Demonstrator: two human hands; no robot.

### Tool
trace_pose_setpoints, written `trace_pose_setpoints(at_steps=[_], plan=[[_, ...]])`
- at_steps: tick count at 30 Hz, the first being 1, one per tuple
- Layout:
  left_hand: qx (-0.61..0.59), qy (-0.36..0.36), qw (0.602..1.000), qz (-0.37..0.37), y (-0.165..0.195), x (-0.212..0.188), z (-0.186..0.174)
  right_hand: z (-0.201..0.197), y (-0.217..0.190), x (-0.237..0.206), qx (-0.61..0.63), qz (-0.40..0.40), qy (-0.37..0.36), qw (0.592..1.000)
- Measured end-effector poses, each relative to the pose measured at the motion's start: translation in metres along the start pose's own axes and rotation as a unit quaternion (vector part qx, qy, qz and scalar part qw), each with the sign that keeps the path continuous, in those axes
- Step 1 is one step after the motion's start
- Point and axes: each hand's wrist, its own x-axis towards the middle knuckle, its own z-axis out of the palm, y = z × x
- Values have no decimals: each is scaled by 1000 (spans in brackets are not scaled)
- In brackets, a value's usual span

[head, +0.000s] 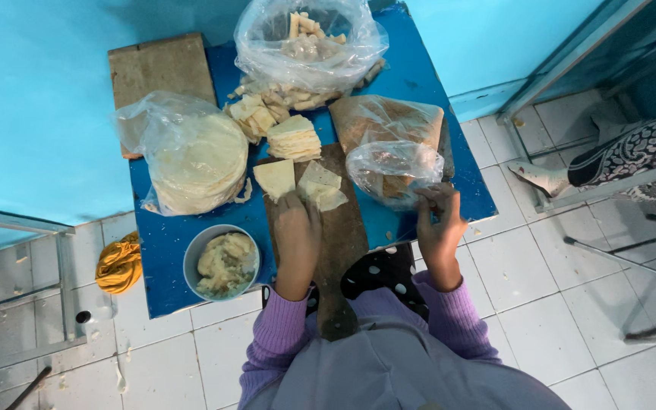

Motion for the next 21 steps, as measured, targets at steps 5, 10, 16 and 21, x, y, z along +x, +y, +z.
trace_pose_setpoints(at_steps=[5,10,16,21], plan=[[14,9,1000,23,3,2,-1,3,6,5,73,46,18,996],[3,19,999,39,4,4,-3,0,8,7,117,64,38,990],[26,8,1000,-7,4,4,4,-4,5,5,139,55,38,988],[83,25,996,11,9,3,7,-7,1,5,103,61,31,992]])
